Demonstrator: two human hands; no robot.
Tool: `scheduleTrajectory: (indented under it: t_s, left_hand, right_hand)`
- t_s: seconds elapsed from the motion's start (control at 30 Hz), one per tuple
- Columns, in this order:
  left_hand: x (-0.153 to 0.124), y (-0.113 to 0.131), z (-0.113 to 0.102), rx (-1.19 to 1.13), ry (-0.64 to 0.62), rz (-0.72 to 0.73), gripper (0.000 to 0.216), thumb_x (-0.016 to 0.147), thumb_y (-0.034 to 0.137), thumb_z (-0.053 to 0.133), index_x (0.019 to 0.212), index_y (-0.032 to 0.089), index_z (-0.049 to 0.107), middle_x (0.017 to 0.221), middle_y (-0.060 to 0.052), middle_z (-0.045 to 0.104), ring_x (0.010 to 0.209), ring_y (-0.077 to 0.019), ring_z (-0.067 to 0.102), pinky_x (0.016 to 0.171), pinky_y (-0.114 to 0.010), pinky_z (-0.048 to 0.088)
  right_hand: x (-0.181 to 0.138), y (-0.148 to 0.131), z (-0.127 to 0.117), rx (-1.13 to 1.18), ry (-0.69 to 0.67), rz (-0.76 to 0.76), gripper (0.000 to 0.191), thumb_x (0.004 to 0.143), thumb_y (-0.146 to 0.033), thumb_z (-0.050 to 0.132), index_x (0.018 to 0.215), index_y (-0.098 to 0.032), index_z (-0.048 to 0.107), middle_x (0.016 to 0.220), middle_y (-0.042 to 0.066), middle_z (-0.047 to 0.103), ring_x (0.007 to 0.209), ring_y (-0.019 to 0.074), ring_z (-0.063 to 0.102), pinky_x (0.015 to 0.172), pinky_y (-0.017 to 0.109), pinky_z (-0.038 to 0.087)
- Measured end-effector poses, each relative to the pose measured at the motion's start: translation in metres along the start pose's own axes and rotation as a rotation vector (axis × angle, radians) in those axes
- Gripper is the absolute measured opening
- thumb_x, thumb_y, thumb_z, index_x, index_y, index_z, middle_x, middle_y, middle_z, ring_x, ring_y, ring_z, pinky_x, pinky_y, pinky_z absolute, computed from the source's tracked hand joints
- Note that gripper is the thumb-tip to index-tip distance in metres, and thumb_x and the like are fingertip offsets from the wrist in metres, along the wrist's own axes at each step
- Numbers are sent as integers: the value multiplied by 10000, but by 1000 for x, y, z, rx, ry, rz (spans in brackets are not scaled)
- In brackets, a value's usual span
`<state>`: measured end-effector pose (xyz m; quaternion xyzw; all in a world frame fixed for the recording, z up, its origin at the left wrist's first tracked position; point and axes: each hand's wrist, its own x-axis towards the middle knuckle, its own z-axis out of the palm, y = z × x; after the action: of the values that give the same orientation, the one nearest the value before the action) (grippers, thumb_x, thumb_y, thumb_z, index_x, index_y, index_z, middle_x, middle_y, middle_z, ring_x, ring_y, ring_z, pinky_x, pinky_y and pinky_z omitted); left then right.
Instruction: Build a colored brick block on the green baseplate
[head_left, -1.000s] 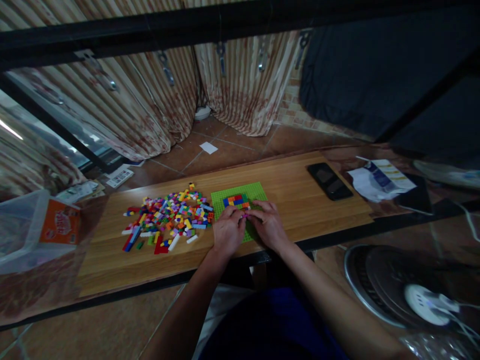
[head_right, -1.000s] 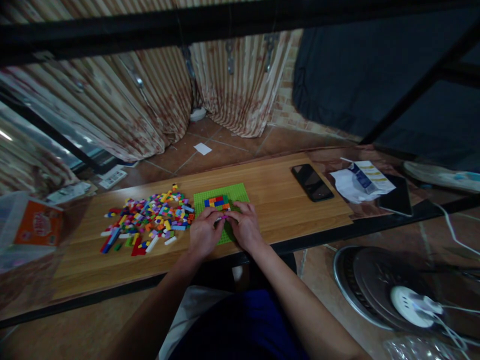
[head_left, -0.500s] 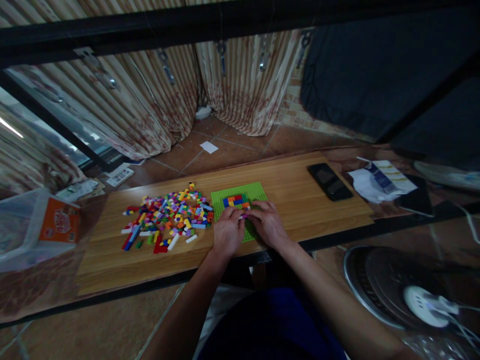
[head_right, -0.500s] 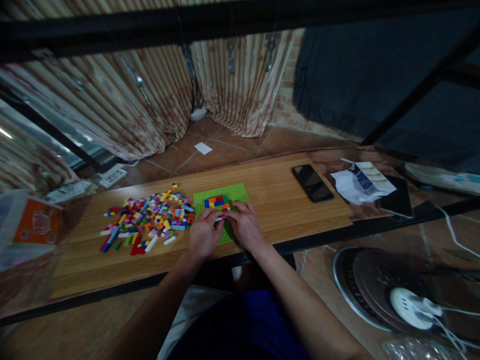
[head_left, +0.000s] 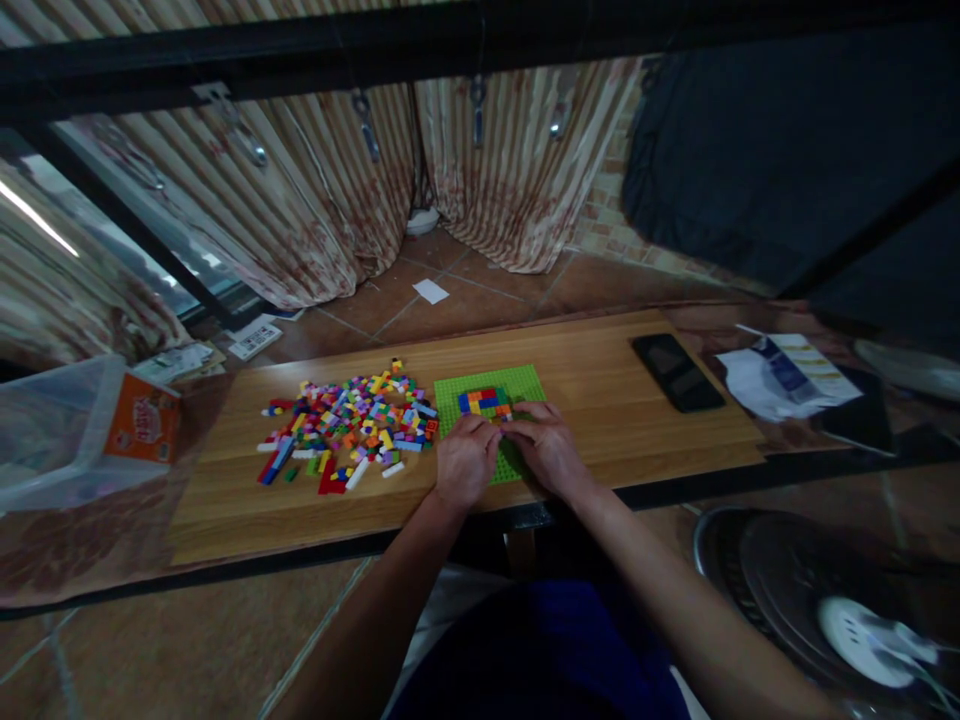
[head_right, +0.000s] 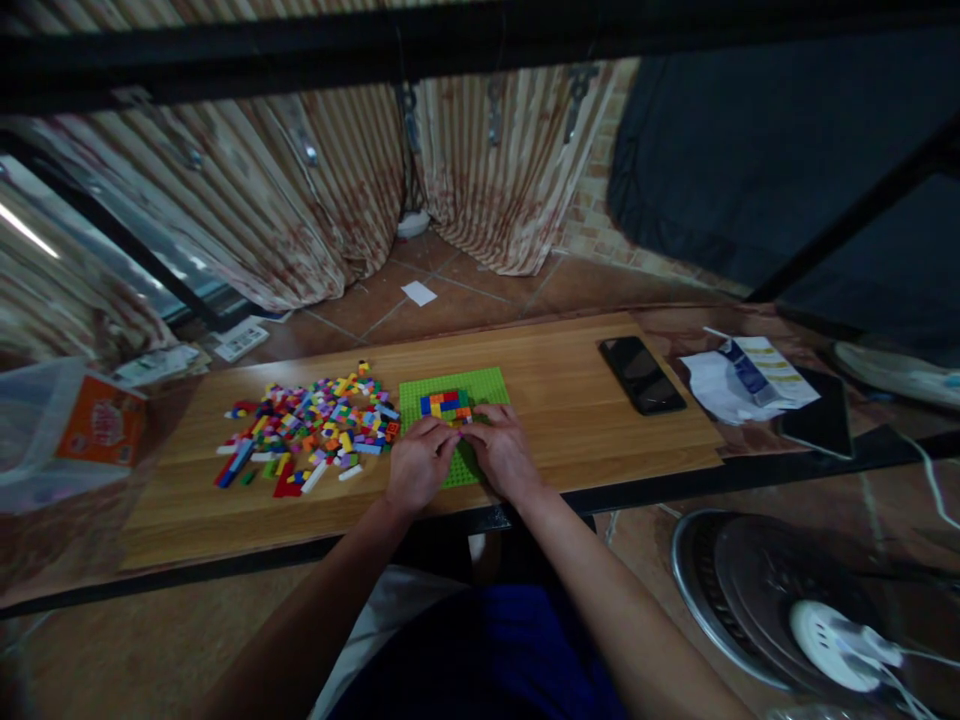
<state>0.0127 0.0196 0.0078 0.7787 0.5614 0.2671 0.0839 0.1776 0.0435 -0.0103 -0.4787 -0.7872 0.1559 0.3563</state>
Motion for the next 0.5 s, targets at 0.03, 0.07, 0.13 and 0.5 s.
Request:
scheduleTrajectory:
  t_s: [0.03, 0.07, 0.13, 0.5]
  left_hand:
    - [0, -1, 0, -2, -7, 5, 206, 945, 233, 516, 807, 201, 666, 858, -27, 633, 854, -158, 577, 775, -282, 478]
    - [1, -1, 0, -4, -13, 9, 206, 944, 232, 518, 802, 200, 664, 852, -27, 631, 847, -159, 575, 766, -282, 476]
    - [1, -2, 1, 4, -20, 15, 217, 946, 228, 511, 791, 199, 660, 842, -30, 626, 842, -162, 572, 761, -284, 474]
    - [0, 3, -2, 107, -39, 21, 192, 952, 232, 492, 866, 192, 659, 899, -52, 645, 909, -194, 588, 791, -313, 494]
  right_hand:
    - [0, 0, 0, 6, -2, -5, 185, 883, -266, 602, 891, -306, 782, 1079, 62, 700, 1029, 250, 596, 945, 457, 463]
    - [0, 1, 0, 10, -6, -8, 186, 883, -262, 602, 882, -303, 783, 1070, 63, 703, 1018, 249, 599, 936, 452, 467]
    - [1, 1, -1, 20, -19, -7, 189, 888, -262, 598, 873, -300, 782, 1049, 60, 708, 992, 244, 605, 916, 441, 475]
    - [-2, 1, -6, 143, -42, 4, 192, 866, -251, 611, 993, -275, 754, 1026, 57, 722, 981, 224, 632, 926, 427, 487]
